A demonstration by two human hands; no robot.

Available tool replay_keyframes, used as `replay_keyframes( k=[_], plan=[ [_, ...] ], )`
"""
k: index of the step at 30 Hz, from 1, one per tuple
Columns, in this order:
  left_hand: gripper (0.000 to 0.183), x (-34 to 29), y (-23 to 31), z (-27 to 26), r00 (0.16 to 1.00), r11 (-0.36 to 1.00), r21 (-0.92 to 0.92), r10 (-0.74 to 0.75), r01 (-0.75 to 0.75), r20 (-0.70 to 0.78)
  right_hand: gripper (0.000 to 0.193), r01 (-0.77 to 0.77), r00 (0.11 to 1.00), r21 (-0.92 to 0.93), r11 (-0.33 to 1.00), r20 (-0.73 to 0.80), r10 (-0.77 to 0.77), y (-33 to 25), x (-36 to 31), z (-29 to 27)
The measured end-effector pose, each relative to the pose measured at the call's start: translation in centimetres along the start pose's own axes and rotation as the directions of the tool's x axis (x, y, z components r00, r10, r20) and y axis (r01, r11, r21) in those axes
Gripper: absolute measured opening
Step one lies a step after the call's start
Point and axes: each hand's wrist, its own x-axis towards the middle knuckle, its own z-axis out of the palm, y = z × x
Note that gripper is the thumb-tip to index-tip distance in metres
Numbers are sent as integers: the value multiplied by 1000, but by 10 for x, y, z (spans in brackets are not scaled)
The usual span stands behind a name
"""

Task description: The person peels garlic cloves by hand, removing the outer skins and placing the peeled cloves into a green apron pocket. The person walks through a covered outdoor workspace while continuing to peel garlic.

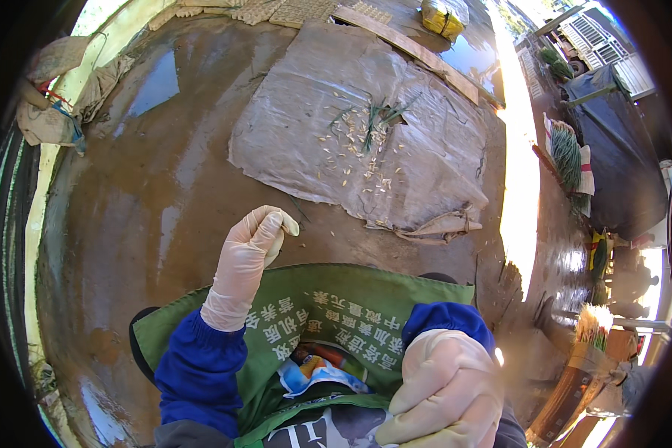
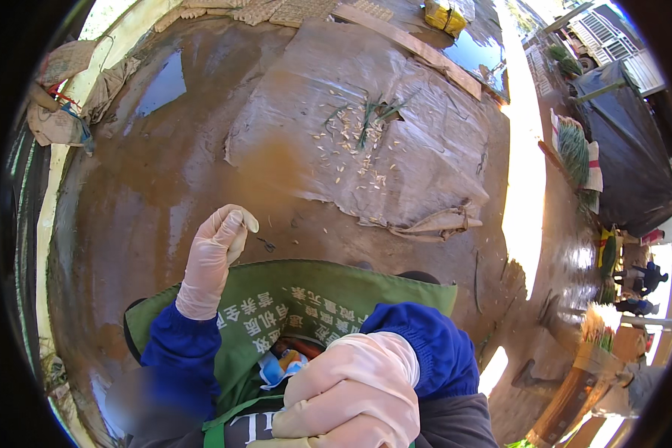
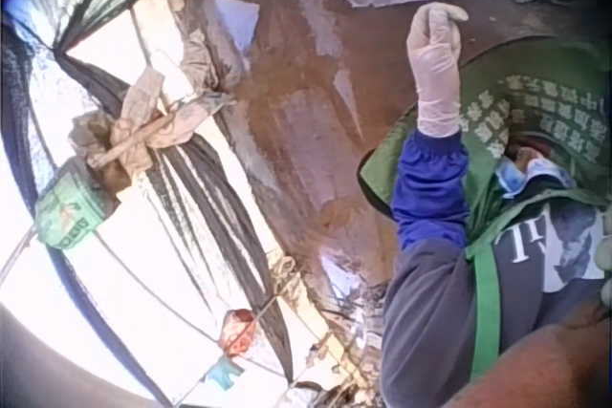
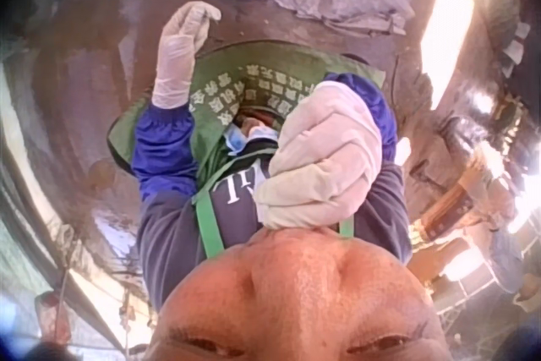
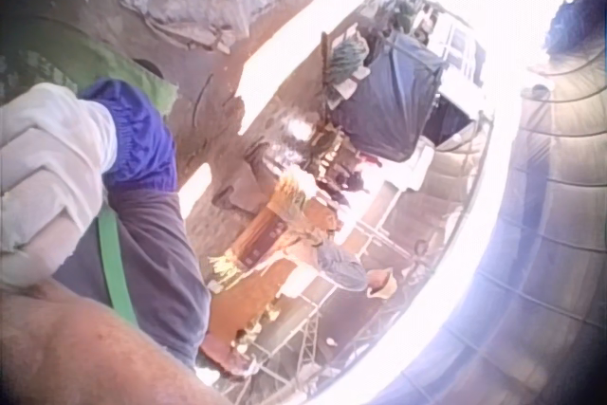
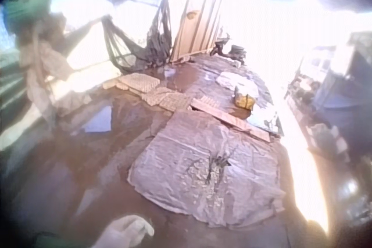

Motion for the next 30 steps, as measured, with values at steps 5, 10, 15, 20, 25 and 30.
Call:
replay_keyframes(
  k=[5,10,15,20,25,30],
  plan=[
    [26,-1,0,0,1000,1000,2,-6,6,-10,6,-2,1000,-8,1000,-4,2,-1,-1,1],
    [25,1,-2,-1,1000,1000,-7,14,-14,15,6,2,1000,-16,1000,6,-2,-2,1,3],
    [25,0,-2,-1,1000,1000,-8,4,-4,7,6,3,1000,-22,1000,9,-3,1,0,2],
    [28,-1,0,5,999,998,62,26,-24,-35,6,16,1000,-26,1000,27,-15,1,2,-1],
    [30,1,-2,2,1000,1000,-22,18,-18,-4,3,86,996,-50,995,16,-85,4,3,2],
    [24,0,-1,1,1000,999,-38,16,-15,3,3,2,998,-144,990,-63,-12,-6,3,9]
  ],
)
